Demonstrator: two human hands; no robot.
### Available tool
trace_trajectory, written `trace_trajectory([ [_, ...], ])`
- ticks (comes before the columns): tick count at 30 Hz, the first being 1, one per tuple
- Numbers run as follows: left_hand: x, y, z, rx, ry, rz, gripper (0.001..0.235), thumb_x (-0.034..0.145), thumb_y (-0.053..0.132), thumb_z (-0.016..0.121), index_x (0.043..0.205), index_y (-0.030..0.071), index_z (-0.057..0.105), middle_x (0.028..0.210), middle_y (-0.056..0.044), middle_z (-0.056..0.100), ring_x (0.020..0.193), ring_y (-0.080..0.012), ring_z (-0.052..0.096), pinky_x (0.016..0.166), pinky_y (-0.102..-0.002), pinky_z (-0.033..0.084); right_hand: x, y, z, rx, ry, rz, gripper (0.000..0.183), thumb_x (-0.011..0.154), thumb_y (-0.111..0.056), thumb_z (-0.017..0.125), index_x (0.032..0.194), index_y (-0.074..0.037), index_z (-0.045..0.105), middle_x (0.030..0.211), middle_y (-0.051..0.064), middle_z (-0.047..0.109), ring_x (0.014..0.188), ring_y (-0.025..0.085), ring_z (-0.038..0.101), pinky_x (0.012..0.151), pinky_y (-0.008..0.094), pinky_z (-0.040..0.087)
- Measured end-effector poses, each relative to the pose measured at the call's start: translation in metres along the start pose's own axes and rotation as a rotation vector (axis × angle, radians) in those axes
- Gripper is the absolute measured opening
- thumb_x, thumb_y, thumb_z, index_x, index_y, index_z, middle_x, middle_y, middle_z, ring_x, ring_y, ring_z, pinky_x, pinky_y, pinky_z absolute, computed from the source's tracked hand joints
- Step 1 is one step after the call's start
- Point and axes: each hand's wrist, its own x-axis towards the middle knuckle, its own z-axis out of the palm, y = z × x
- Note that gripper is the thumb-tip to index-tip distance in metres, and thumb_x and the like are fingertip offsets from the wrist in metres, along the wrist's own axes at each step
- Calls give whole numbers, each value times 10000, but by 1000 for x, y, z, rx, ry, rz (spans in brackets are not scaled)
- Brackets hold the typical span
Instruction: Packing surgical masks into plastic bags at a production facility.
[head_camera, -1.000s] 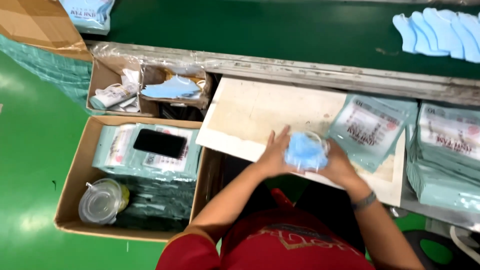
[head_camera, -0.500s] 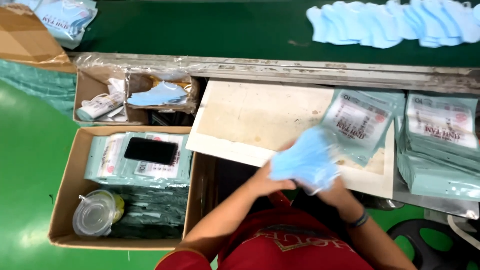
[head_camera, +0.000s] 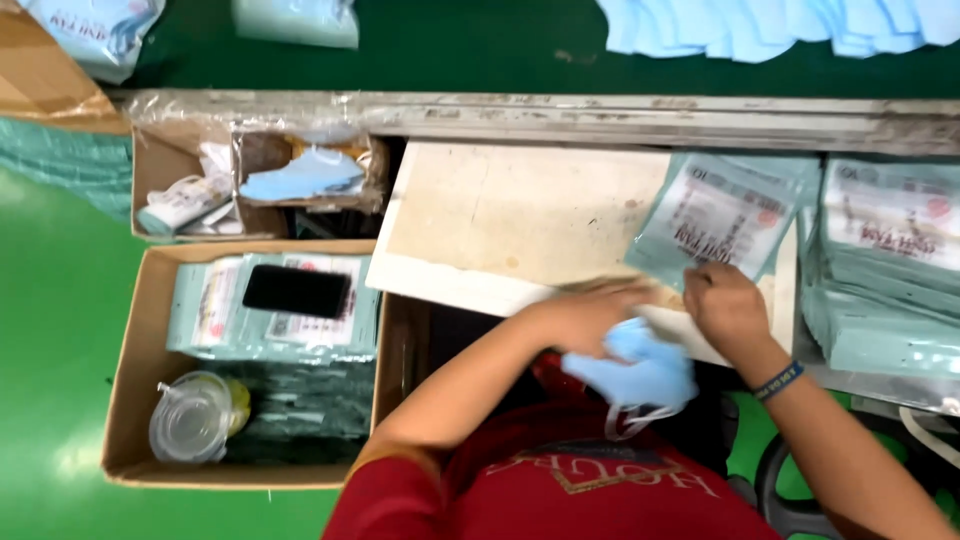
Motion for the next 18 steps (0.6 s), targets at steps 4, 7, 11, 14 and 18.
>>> trace_trajectory([
  [4, 71, -10, 33, 156, -238, -34, 979, 797, 632, 729, 1516, 47, 413, 1680, -141, 120, 1557, -280, 36, 1229, -514, 82, 8, 12, 12, -40, -149, 71, 168, 770, -132, 739, 911, -42, 724, 888, 144, 670, 855, 323, 676, 746, 430, 564],
  [7, 62, -5, 31, 177, -237, -72, 844, 832, 664, 679, 1432, 81, 566, 1727, -105, 104, 1602, -246, 29, 1285, -468, 72, 21, 17, 3, 41, -18, 253, 153, 810, -103, 707, 952, -49, 716, 930, 115, 681, 846, 328, 675, 744, 443, 560],
  [11, 54, 5, 31, 112, -201, -81, 743, 802, 636, 687, 1391, 186, 634, 1703, -89, 123, 1590, -246, 34, 1270, -476, 59, 35, -8, -12, 94, -4, 114, 379, 756, -67, 666, 1129, -64, 733, 1036, 129, 697, 852, 343, 680, 701, 438, 551],
  [14, 49, 4, 34, 136, -175, -96, 673, 833, 603, 699, 1385, 223, 638, 1697, -121, 145, 1576, -271, 42, 1257, -490, 28, 52, -15, -21, 213, 63, 108, 253, 835, -52, 654, 1060, -107, 753, 1063, 118, 732, 830, 341, 688, 725, 427, 559],
  [18, 10, 5, 16, -150, 95, 54, 572, 872, 466, 724, 1354, 161, 671, 1460, -139, 589, 1369, -320, 491, 1179, -463, 335, 60, -30, -52, 319, -18, 274, 236, 903, -22, 614, 1008, -123, 798, 970, 129, 744, 777, 317, 697, 702, 405, 549],
])
